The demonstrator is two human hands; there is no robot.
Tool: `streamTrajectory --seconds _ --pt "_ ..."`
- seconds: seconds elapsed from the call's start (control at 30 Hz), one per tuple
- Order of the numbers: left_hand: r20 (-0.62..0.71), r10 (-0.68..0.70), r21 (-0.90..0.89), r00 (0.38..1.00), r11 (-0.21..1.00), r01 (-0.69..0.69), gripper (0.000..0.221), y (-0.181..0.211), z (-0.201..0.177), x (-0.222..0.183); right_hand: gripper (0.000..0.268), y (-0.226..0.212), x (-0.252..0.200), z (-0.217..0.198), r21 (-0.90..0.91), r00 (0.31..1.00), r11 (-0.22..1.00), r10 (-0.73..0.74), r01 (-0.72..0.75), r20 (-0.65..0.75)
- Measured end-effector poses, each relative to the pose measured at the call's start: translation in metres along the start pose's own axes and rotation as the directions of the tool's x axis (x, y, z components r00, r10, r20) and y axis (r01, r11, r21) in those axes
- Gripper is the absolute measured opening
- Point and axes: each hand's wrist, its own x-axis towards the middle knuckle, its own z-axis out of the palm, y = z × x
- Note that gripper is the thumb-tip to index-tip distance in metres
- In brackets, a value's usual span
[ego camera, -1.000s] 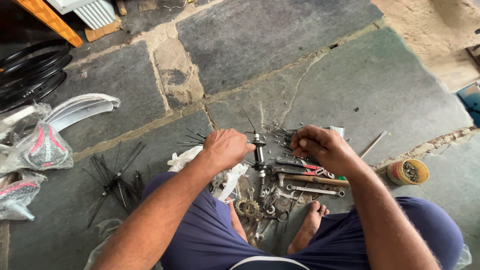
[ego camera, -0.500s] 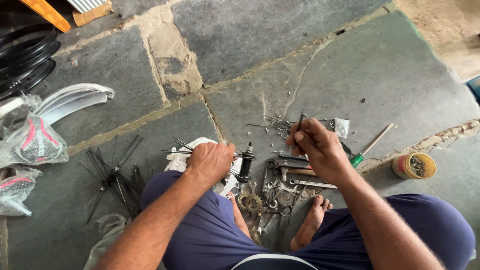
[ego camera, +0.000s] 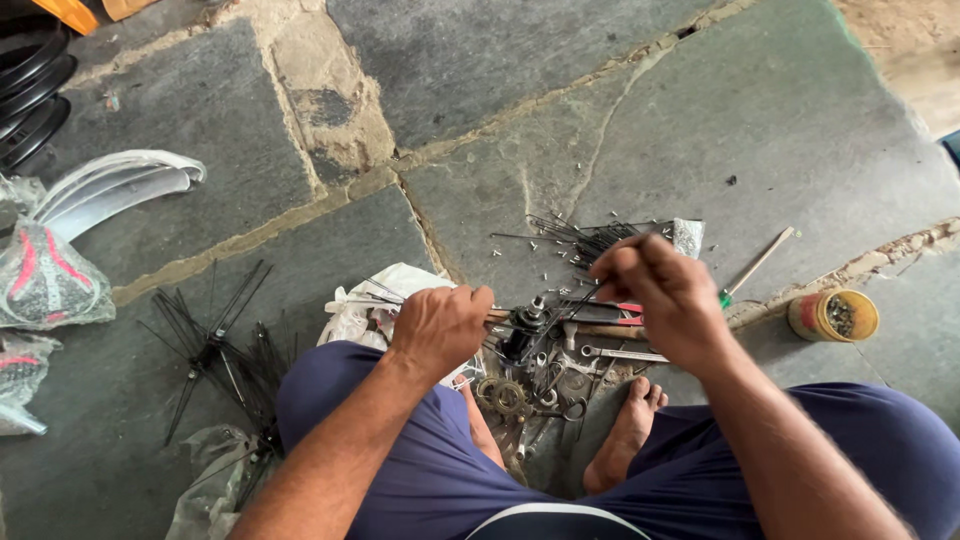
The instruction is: The person threads bicycle spokes into a hub, handling a cluster of spokes and a hub by hand while sitting on a stone floor surrounded by bicycle parts and tools.
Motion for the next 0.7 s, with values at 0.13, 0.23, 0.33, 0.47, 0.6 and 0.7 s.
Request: streamTrajectory --seconds 0.13,0.23,0.33,0.47,0.6,0.7 --pt "-0.120 -0.009 0.034 0.993 0.999 0.013 0.020 -0.001 -0.008 0.006 0.027 -0.001 -0.014 -0.006 0.245 0.986 0.955 -0.151 0.165 -0.076" --pt "-0.130 -0.050 0.023 0.990 0.998 0.054 0.045 0.001 -0.014 0.008 0.026 0.001 -0.018 0.000 0.259 0.977 0.943 -0.190 0.210 -0.099" --pt "-0.225 -0.019 0.050 0.974 0.998 0.031 0.047 0.004 -0.018 0.007 0.026 0.005 -0.019 0.004 0.290 0.973 0.930 -0.206 0.227 -0.102" --pt "-0.252 0.005 0.054 0.968 0.999 0.009 0.047 0.003 -0.014 0.005 0.025 0.007 -0.020 0.005 0.301 0.970 0.923 -0.223 0.241 -0.094" --pt "-0.172 -0.008 0.089 0.985 0.996 0.024 0.041 0.000 -0.005 0.004 0.026 0.009 -0.020 0.004 0.279 0.973 0.933 -0.208 0.228 -0.101" --pt "-0.205 0.005 0.084 0.979 0.996 0.012 0.043 0.001 -0.005 0.001 0.027 0.010 -0.019 0.003 0.273 0.975 0.937 -0.200 0.220 -0.099"
